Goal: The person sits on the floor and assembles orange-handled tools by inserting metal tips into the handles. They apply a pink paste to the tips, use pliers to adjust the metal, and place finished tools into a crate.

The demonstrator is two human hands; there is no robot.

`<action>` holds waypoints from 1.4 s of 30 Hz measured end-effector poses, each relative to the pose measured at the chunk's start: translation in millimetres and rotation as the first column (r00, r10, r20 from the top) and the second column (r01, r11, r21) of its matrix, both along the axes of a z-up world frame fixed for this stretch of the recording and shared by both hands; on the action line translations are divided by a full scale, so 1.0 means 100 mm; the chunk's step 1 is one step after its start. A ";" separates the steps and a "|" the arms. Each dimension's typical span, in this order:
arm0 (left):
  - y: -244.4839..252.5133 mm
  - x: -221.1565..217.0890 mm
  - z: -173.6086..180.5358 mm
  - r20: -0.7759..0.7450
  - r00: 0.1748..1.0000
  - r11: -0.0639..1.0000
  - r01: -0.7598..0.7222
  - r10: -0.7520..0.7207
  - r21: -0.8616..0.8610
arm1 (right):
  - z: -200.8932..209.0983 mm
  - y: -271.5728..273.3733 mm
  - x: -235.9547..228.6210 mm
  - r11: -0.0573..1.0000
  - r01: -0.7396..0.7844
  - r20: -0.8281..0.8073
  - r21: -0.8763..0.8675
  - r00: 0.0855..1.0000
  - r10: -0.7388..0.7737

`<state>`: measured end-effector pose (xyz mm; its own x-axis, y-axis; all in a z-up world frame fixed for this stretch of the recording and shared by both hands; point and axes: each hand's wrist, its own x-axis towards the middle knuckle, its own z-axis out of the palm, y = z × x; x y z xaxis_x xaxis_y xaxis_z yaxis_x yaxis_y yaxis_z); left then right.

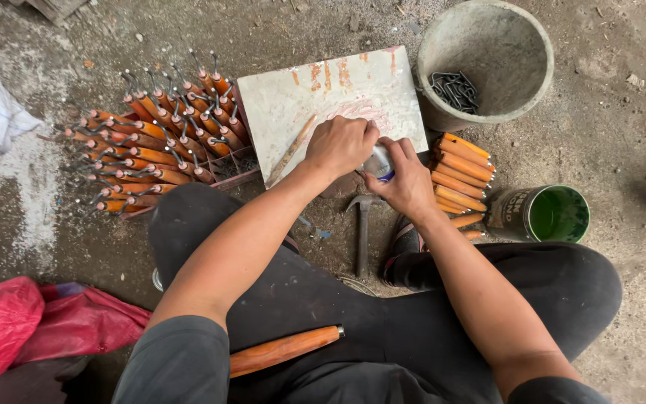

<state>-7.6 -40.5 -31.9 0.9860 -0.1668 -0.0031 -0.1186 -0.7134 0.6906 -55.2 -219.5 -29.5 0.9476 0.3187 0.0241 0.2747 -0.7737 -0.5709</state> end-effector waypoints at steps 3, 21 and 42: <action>0.02 0.08 0.00 -0.026 0.999 0.993 0.033 -0.030 0.110 | -0.08 0.00 0.08 0.992 -0.080 0.056 0.094 0.996 0.075; 0.13 0.20 -0.14 -0.348 0.937 0.997 -0.018 -0.009 -0.075 | -0.16 -0.03 0.10 0.975 -0.091 0.024 0.203 0.996 0.088; 0.42 0.31 -0.26 -0.131 0.971 0.947 -0.227 0.201 -0.228 | -0.20 -0.07 0.44 0.970 0.088 -0.045 -0.227 0.994 -0.101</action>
<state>23.5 1.6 -57.9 0.9948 0.0393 -0.0940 0.1006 -0.5258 0.8446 -11.6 -226.3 -49.3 0.9714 0.2187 -0.0919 0.1666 -0.9047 -0.3922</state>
